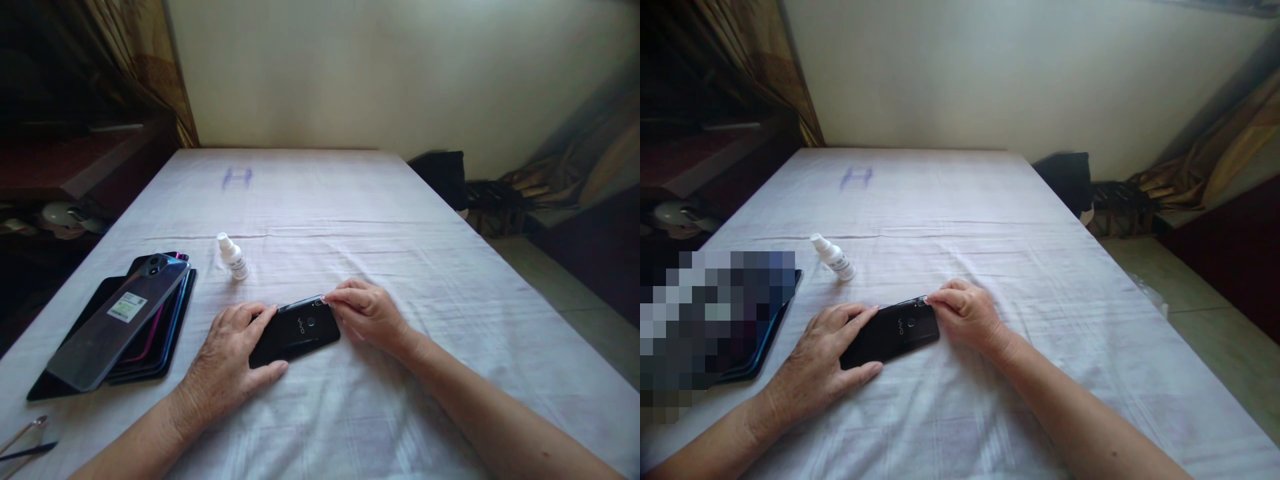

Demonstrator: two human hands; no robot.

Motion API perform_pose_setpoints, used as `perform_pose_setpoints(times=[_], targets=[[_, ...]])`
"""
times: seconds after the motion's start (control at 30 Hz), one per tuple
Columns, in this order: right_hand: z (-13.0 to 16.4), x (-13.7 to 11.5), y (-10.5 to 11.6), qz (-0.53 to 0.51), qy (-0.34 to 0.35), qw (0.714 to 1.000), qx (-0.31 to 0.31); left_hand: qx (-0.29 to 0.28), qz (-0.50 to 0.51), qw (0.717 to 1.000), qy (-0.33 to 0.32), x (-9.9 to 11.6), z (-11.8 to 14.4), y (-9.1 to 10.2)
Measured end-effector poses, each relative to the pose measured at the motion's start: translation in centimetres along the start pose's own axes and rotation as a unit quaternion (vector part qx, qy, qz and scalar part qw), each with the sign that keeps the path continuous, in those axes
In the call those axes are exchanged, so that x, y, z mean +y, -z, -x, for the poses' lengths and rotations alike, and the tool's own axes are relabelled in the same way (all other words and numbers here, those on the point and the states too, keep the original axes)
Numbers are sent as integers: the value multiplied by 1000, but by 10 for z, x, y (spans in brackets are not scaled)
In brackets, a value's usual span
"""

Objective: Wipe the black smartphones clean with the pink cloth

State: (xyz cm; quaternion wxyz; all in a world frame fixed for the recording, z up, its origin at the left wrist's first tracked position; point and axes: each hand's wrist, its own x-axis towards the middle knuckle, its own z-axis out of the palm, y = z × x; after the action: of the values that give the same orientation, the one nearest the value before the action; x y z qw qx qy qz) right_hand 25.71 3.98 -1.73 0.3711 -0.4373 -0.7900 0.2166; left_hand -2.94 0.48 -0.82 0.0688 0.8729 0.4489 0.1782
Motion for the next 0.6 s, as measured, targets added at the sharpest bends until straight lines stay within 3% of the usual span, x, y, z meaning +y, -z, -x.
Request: perform_pose_setpoints(times=[0.1,0.23,0.6], targets=[[0,2,-3,26,32,999,-16,4,-6,1000,0,1,0,0],[2,2,7,-22,62,995,-75,7,-11,1000,-5,1,0,0],[4,-11,33,-170,-34,949,-263,17,-3,1000,-5,2,0,1]])
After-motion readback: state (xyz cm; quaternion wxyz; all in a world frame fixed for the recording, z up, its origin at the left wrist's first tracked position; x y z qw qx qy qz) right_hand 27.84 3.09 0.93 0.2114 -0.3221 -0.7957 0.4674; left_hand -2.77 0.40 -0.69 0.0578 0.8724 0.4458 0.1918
